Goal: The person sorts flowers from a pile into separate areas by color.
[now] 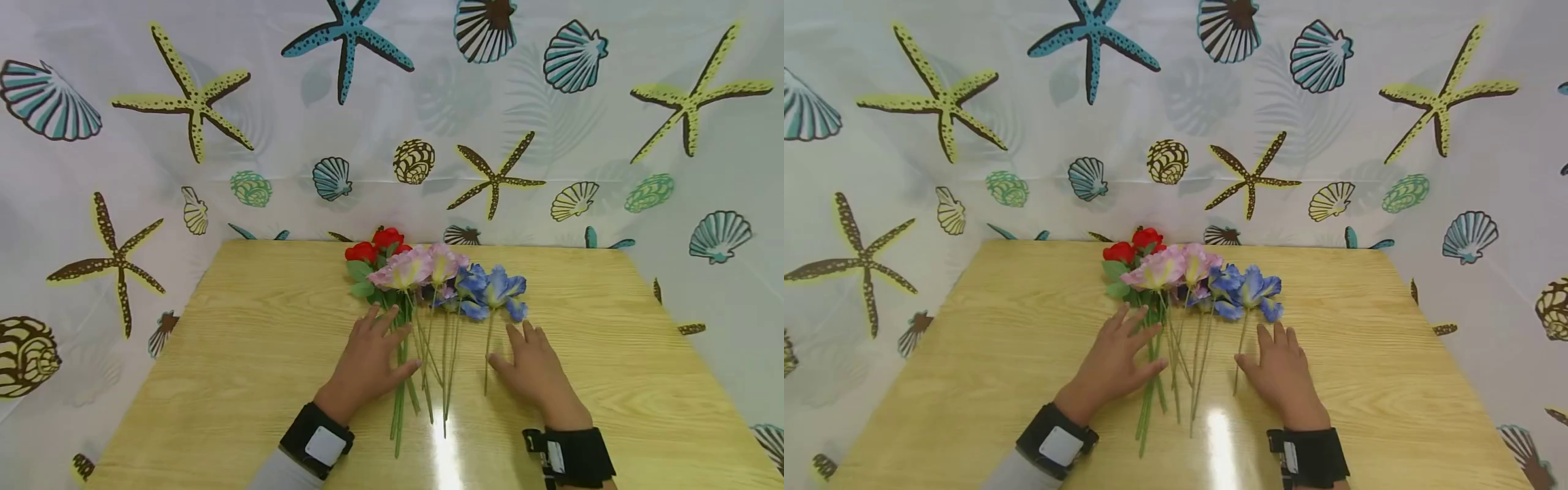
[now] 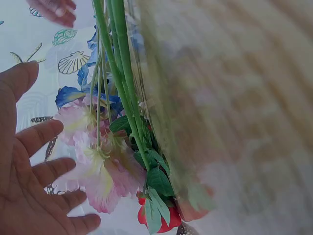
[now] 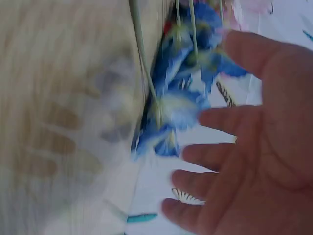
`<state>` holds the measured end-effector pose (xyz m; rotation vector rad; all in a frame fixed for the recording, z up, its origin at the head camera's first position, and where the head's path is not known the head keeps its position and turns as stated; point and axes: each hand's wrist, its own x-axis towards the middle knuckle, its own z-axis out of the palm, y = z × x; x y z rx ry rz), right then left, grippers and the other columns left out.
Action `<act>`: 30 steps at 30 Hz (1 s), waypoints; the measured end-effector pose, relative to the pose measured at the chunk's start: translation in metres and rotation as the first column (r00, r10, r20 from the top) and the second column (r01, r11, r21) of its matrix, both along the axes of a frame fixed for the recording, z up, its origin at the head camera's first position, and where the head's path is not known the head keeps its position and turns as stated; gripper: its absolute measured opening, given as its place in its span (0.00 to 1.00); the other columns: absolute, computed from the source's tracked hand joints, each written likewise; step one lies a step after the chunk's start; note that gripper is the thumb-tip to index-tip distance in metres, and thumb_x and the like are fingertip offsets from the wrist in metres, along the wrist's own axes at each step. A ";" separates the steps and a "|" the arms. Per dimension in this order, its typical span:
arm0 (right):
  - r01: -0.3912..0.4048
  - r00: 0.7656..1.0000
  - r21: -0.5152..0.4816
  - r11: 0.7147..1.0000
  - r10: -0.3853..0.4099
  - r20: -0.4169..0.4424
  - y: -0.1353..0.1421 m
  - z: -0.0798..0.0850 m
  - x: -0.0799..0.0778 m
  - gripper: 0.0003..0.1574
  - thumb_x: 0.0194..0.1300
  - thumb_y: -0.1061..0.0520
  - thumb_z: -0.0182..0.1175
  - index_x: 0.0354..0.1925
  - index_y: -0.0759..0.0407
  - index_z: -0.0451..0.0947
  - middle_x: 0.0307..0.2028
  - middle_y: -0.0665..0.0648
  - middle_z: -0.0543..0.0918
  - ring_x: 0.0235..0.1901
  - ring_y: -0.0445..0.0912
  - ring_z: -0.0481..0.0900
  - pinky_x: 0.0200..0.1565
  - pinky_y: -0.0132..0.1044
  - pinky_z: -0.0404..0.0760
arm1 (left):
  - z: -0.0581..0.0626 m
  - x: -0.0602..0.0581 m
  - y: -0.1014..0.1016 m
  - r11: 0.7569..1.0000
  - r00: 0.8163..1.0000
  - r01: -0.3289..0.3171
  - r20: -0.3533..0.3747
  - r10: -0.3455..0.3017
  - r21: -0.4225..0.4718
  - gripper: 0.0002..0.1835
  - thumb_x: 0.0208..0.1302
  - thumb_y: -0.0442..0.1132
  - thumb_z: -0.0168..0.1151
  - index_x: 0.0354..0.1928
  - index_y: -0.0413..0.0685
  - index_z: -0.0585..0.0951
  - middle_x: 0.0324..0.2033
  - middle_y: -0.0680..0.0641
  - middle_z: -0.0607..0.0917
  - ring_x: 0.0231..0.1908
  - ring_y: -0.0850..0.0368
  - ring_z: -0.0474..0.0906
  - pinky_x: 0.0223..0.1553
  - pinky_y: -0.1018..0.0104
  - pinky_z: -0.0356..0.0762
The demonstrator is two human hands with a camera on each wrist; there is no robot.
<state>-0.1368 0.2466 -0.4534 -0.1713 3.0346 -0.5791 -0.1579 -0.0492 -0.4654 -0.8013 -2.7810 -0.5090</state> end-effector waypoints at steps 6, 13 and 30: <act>0.019 0.970 -0.007 1.000 -0.017 0.243 0.027 -0.006 0.008 0.50 0.64 0.39 0.53 0.65 0.77 0.53 0.62 0.83 0.48 0.60 0.78 0.43 0.56 0.67 0.51 | 0.006 0.000 0.011 0.987 0.985 0.153 -0.068 -0.156 -0.044 0.28 0.61 0.62 0.53 0.59 0.56 0.75 0.59 0.46 0.71 0.64 0.44 0.58 0.61 0.43 0.53; -0.003 0.969 0.034 0.999 -0.005 0.247 0.033 -0.011 0.009 0.50 0.60 0.43 0.59 0.63 0.79 0.54 0.61 0.85 0.49 0.58 0.79 0.45 0.54 0.68 0.53 | 0.017 -0.004 0.053 0.959 0.957 0.241 -0.125 -0.260 -0.148 0.22 0.63 0.61 0.51 0.48 0.57 0.80 0.57 0.49 0.73 0.62 0.47 0.61 0.61 0.43 0.54; 0.017 0.963 0.057 0.998 -0.032 0.269 0.028 -0.005 0.008 0.51 0.59 0.41 0.60 0.62 0.78 0.56 0.61 0.85 0.50 0.58 0.80 0.45 0.53 0.70 0.54 | -0.011 -0.003 0.111 0.790 0.945 0.326 0.154 -0.288 -0.520 0.41 0.52 0.78 0.40 0.69 0.78 0.53 0.71 0.50 0.49 0.69 0.42 0.37 0.61 0.36 0.39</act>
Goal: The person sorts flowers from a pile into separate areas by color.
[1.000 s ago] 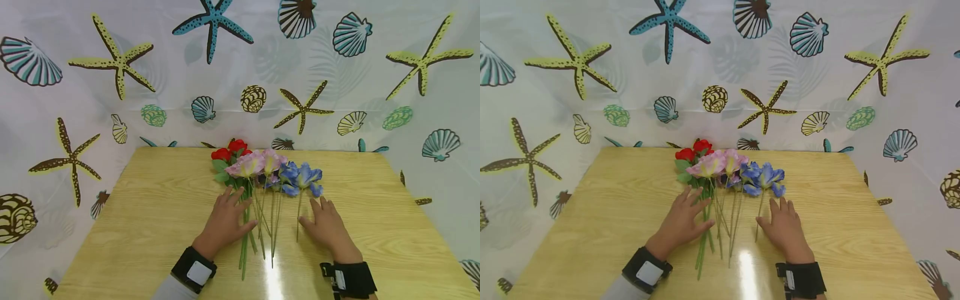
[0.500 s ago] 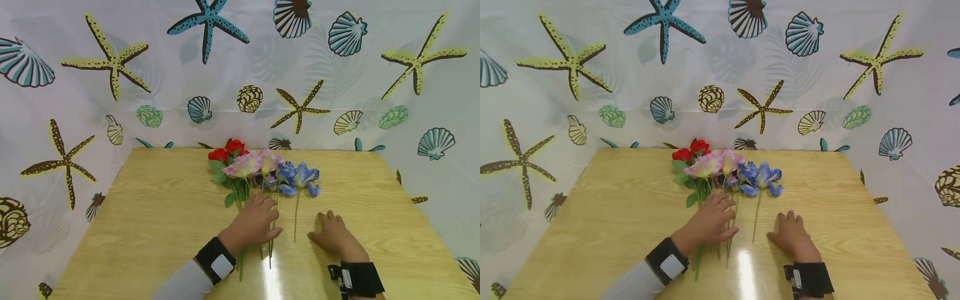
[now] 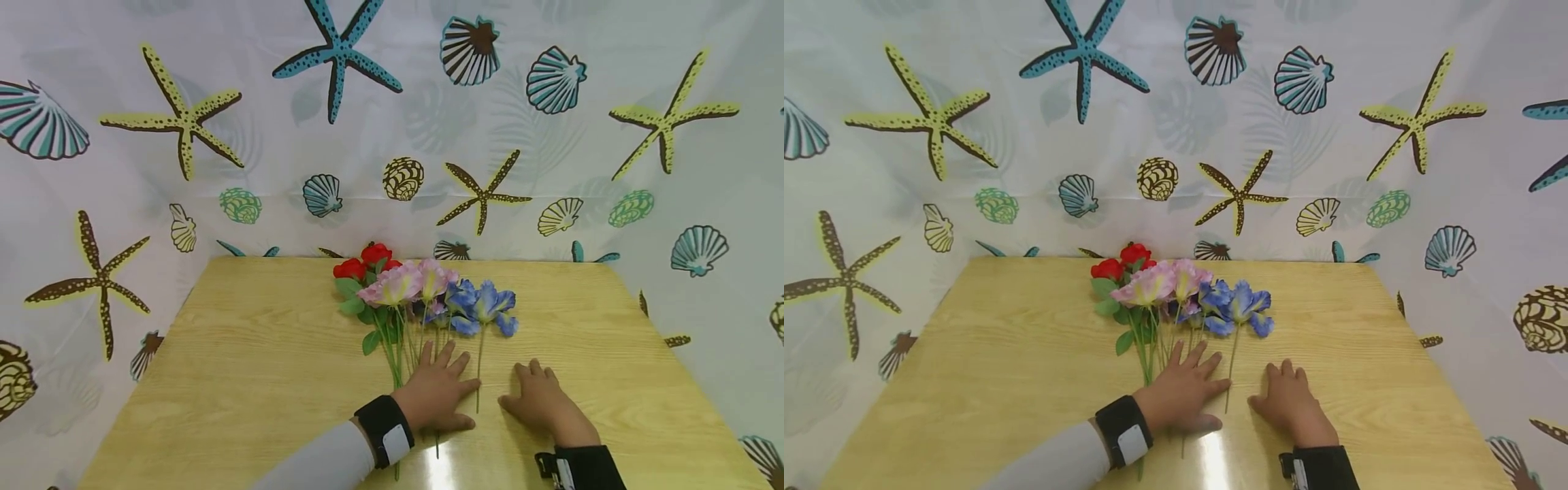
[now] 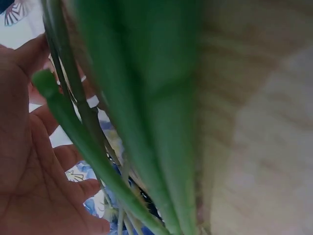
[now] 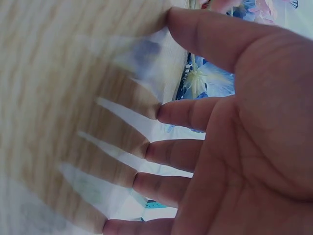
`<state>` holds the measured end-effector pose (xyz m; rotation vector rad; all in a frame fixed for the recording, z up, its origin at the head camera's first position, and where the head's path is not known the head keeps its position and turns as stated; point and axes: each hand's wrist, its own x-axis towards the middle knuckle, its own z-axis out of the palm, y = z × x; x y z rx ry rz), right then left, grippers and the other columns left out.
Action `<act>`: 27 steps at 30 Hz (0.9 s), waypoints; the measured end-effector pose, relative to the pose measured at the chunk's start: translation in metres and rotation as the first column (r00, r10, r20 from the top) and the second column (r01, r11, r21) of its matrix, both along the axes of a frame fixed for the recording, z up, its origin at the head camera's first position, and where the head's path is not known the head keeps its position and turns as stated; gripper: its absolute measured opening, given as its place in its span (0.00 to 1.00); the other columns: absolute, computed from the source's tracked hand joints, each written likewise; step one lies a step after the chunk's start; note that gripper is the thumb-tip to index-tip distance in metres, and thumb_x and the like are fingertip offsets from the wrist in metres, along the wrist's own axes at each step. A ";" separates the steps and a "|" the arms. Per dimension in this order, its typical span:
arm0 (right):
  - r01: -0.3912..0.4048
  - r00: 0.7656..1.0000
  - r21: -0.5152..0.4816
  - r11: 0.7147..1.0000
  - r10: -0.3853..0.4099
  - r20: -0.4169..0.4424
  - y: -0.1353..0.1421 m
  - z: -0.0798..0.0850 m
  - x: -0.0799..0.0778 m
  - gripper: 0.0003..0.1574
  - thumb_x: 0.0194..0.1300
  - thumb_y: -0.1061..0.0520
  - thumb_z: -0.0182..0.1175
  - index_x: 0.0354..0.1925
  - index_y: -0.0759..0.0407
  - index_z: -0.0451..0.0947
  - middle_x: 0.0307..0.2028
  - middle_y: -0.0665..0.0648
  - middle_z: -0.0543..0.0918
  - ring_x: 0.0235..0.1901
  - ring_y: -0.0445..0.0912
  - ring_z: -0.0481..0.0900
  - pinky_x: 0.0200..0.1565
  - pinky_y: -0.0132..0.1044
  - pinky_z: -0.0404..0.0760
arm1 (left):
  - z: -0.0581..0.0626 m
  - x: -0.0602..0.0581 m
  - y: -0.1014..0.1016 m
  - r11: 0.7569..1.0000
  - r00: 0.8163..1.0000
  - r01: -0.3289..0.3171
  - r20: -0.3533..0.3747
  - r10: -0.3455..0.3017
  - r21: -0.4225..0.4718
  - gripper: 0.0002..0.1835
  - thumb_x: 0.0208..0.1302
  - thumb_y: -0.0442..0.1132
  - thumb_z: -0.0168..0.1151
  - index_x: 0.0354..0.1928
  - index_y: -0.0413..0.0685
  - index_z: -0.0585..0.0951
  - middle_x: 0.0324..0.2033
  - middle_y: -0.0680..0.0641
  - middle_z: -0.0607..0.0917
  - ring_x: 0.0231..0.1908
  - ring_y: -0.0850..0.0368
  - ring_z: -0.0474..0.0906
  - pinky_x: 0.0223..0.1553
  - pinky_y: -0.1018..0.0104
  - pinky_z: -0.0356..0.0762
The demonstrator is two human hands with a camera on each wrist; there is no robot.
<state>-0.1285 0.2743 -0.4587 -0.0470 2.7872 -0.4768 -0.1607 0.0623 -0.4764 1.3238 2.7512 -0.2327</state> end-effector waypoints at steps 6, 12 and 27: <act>0.001 1.000 0.000 1.000 -0.001 0.014 0.000 -0.001 0.001 0.51 0.60 0.40 0.59 0.63 0.78 0.55 0.61 0.84 0.49 0.58 0.80 0.44 0.53 0.70 0.53 | 0.001 -0.002 0.003 1.000 1.000 0.009 0.005 -0.009 0.002 0.39 0.54 0.76 0.38 0.69 0.79 0.51 0.71 0.50 0.47 0.69 0.43 0.36 0.61 0.37 0.40; 0.002 1.000 0.001 1.000 -0.002 -0.001 0.001 -0.004 0.000 0.49 0.60 0.42 0.59 0.63 0.78 0.56 0.61 0.84 0.49 0.59 0.80 0.45 0.54 0.69 0.53 | -0.005 -0.004 0.001 0.994 0.993 -0.111 0.039 0.110 0.019 0.33 0.58 0.73 0.40 0.67 0.78 0.59 0.70 0.50 0.52 0.69 0.44 0.38 0.61 0.36 0.40; -0.025 1.000 0.000 1.000 0.025 -0.012 0.000 -0.005 0.001 0.49 0.60 0.43 0.59 0.62 0.79 0.56 0.60 0.85 0.50 0.59 0.78 0.45 0.57 0.66 0.49 | -0.006 -0.003 -0.026 0.970 0.973 -0.229 0.048 0.225 0.078 0.36 0.61 0.69 0.45 0.67 0.60 0.65 0.67 0.50 0.61 0.69 0.46 0.44 0.61 0.41 0.47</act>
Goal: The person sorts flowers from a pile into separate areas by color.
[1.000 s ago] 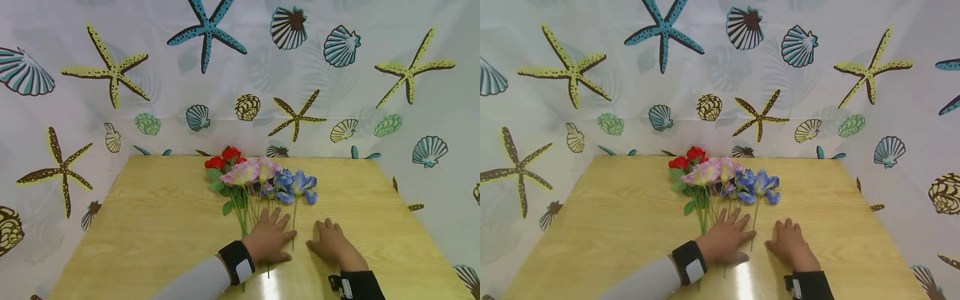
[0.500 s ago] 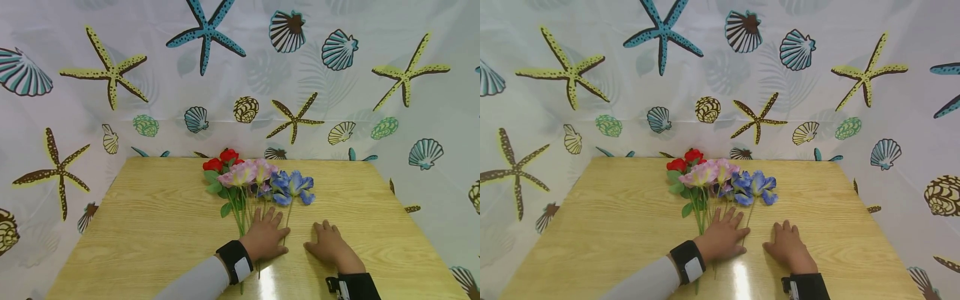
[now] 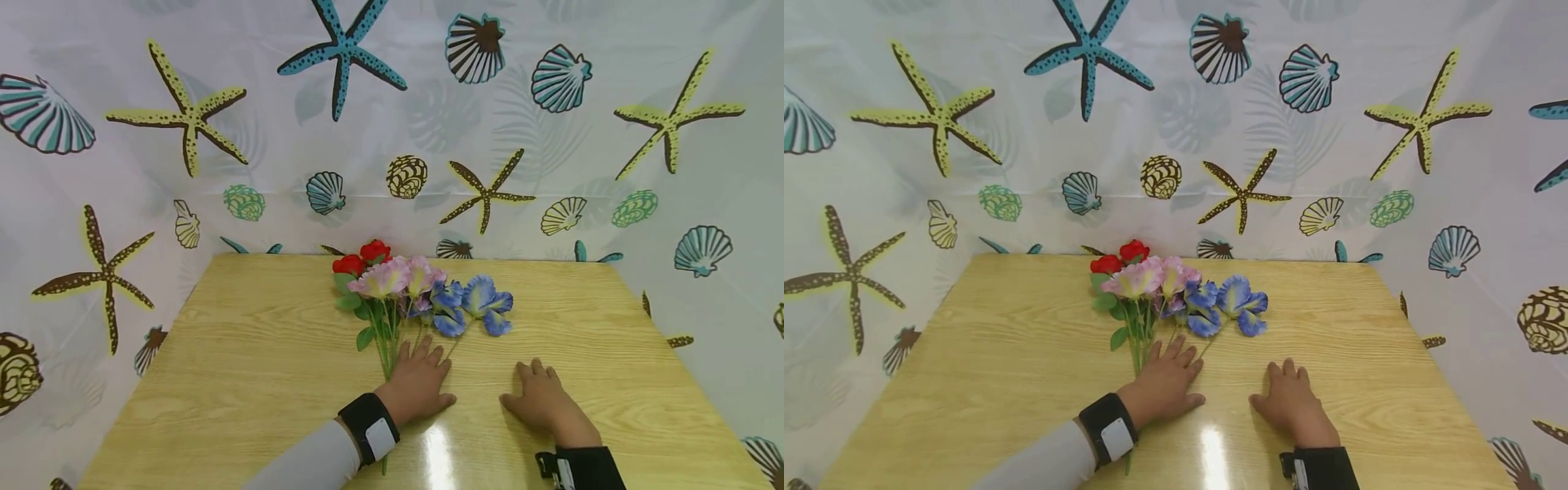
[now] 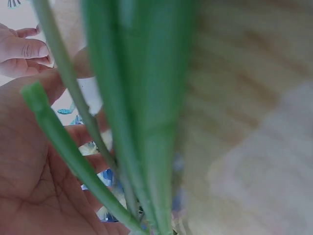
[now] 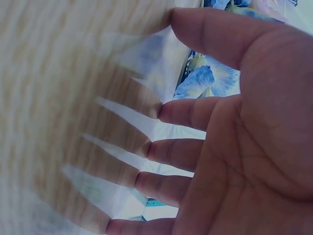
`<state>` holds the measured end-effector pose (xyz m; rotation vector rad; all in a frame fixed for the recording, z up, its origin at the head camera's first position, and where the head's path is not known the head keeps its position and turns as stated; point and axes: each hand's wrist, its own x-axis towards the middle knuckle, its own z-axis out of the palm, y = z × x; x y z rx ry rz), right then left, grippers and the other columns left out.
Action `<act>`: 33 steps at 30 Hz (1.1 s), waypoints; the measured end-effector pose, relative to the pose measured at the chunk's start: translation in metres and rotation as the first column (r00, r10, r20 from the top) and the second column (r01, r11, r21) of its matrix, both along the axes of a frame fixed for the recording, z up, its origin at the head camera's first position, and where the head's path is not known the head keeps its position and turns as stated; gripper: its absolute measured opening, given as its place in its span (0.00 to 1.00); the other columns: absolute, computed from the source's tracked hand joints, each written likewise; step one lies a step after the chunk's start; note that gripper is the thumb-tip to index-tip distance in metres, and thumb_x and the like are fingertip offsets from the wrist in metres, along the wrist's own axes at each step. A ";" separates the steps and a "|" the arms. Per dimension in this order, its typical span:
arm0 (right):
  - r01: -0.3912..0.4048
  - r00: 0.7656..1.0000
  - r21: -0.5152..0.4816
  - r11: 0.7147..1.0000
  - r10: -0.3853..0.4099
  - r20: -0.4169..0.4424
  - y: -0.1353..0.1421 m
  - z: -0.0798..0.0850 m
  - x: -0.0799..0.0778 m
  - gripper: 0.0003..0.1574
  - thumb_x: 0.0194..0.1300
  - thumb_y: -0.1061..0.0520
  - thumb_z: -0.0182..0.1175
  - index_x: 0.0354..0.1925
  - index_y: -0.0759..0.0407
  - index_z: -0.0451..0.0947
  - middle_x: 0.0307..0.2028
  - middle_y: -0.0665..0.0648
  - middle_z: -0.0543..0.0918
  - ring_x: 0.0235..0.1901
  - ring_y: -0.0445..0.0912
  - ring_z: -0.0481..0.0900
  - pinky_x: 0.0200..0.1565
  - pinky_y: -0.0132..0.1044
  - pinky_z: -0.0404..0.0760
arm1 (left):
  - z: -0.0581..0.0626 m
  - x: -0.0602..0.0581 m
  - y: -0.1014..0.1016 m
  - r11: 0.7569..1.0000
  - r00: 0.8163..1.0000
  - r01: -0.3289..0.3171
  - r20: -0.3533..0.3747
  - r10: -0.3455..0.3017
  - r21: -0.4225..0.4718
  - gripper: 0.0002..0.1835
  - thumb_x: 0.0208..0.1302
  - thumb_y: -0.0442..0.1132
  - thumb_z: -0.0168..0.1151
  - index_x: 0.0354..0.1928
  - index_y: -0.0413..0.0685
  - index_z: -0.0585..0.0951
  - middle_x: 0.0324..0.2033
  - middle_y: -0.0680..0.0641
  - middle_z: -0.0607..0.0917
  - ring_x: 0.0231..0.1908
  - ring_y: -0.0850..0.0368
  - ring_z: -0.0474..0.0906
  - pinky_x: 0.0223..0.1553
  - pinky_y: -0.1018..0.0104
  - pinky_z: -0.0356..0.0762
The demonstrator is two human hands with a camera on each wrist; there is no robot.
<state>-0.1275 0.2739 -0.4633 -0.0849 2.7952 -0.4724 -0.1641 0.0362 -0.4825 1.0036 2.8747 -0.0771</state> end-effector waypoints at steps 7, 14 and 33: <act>0.006 1.000 -0.001 1.000 -0.006 0.009 -0.002 -0.002 -0.001 0.49 0.61 0.43 0.58 0.62 0.79 0.55 0.61 0.84 0.50 0.60 0.78 0.44 0.57 0.66 0.49 | 0.004 0.003 -0.006 0.999 0.999 -0.033 -0.026 0.033 0.012 0.36 0.60 0.68 0.48 0.62 0.52 0.71 0.63 0.49 0.66 0.67 0.47 0.49 0.60 0.42 0.52; 0.014 1.000 -0.009 1.000 -0.014 0.015 -0.004 -0.005 0.000 0.49 0.61 0.43 0.58 0.63 0.79 0.55 0.61 0.85 0.49 0.60 0.78 0.44 0.57 0.66 0.49 | 0.003 0.005 -0.009 0.999 0.997 -0.045 -0.065 0.046 0.024 0.30 0.61 0.66 0.50 0.50 0.49 0.79 0.53 0.47 0.71 0.60 0.48 0.61 0.57 0.44 0.59; 0.003 1.000 0.007 1.000 -0.003 -0.002 -0.005 -0.001 0.003 0.49 0.61 0.43 0.57 0.62 0.79 0.54 0.61 0.84 0.48 0.59 0.78 0.44 0.57 0.66 0.50 | -0.001 -0.004 -0.041 0.988 0.987 -0.143 -0.070 0.147 0.058 0.35 0.58 0.67 0.52 0.48 0.42 0.79 0.52 0.43 0.71 0.56 0.44 0.64 0.54 0.41 0.61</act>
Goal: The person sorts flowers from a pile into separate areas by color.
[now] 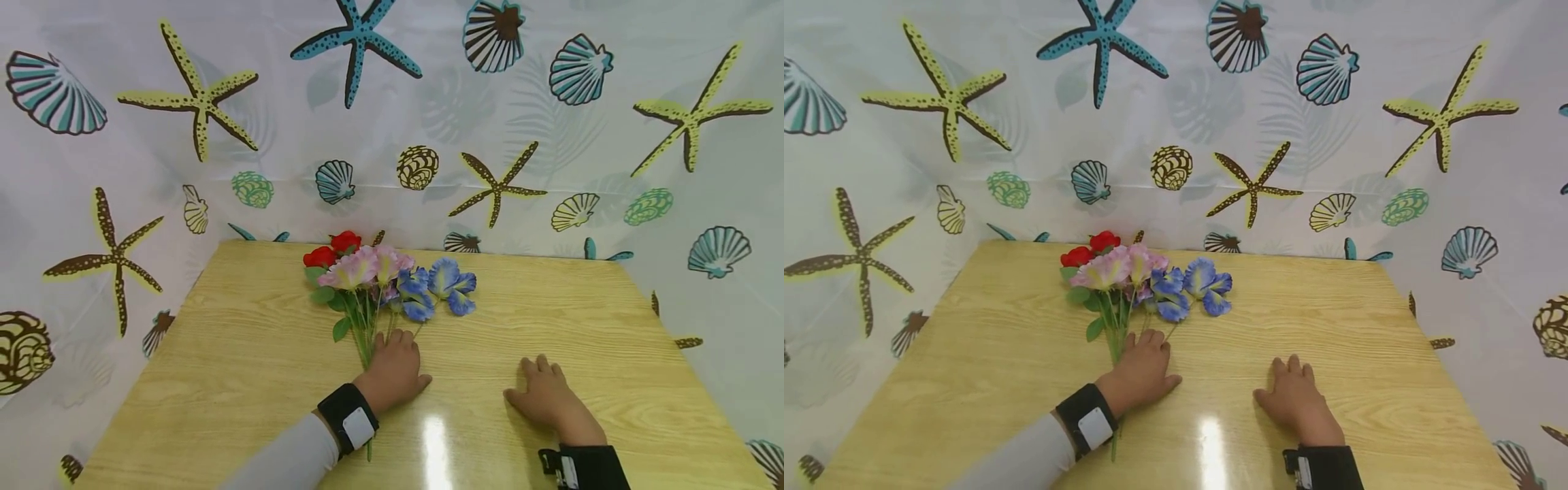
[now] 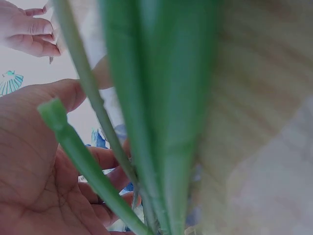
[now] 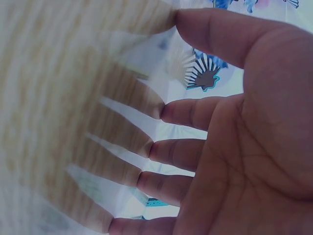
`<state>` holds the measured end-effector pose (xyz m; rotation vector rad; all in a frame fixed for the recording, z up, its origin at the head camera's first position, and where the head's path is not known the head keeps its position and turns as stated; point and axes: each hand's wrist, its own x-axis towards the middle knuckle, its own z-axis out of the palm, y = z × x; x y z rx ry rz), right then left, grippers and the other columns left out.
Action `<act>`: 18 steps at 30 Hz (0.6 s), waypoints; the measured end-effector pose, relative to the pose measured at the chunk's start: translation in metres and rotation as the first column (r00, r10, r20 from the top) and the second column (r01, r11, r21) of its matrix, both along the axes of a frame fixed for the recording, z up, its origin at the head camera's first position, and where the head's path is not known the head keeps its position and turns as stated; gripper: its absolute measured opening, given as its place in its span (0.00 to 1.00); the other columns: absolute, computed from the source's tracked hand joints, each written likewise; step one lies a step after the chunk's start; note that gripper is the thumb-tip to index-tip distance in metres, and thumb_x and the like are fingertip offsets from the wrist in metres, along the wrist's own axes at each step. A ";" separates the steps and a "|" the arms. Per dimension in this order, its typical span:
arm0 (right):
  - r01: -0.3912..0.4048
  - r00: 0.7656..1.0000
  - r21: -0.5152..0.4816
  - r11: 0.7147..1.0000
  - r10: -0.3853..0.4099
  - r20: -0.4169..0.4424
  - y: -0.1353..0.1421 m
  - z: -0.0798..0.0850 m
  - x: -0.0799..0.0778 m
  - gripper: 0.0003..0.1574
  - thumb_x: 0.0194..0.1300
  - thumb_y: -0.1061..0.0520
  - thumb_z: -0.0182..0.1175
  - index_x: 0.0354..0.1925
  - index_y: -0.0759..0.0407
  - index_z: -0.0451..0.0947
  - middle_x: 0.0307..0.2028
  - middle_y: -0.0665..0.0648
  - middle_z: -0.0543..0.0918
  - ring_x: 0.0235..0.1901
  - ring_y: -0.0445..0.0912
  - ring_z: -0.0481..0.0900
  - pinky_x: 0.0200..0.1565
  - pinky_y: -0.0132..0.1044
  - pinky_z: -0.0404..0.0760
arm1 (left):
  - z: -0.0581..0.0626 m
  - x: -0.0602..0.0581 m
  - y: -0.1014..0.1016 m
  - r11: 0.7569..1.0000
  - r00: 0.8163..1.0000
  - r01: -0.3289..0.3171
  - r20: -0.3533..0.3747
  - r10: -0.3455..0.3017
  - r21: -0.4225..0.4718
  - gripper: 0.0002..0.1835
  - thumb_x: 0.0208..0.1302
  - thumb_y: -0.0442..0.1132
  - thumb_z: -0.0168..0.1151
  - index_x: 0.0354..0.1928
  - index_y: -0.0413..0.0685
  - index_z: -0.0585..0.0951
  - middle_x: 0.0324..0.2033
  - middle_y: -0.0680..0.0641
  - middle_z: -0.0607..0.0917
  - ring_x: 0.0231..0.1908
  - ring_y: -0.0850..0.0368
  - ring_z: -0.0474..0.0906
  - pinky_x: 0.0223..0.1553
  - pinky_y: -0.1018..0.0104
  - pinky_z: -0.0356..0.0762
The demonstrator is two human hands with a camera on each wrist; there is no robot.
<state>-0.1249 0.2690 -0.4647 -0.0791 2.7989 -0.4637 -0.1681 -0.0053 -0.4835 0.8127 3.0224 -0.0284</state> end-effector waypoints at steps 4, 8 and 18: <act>-0.003 1.000 0.002 1.000 0.003 0.005 -0.001 0.002 -0.001 0.49 0.61 0.43 0.57 0.62 0.79 0.54 0.61 0.85 0.48 0.59 0.79 0.44 0.56 0.67 0.50 | 0.002 -0.003 -0.012 0.999 0.999 -0.030 0.015 0.030 0.012 0.35 0.58 0.67 0.53 0.49 0.41 0.79 0.52 0.43 0.71 0.57 0.44 0.63 0.55 0.41 0.60; 0.000 1.000 0.006 1.000 0.000 0.021 0.000 0.002 -0.003 0.50 0.61 0.43 0.57 0.63 0.79 0.53 0.61 0.85 0.47 0.59 0.78 0.43 0.56 0.67 0.50 | 0.006 -0.004 -0.023 0.999 0.999 -0.048 0.007 0.048 0.021 0.35 0.58 0.66 0.54 0.48 0.40 0.79 0.51 0.42 0.71 0.57 0.43 0.63 0.55 0.40 0.60; -0.003 0.999 -0.011 1.000 0.004 0.041 -0.002 0.000 -0.004 0.51 0.61 0.42 0.56 0.63 0.81 0.52 0.61 0.85 0.45 0.60 0.78 0.41 0.59 0.65 0.44 | -0.003 -0.007 -0.051 0.995 0.996 -0.093 0.009 0.093 0.028 0.37 0.58 0.67 0.52 0.49 0.38 0.78 0.52 0.40 0.70 0.58 0.42 0.63 0.56 0.39 0.58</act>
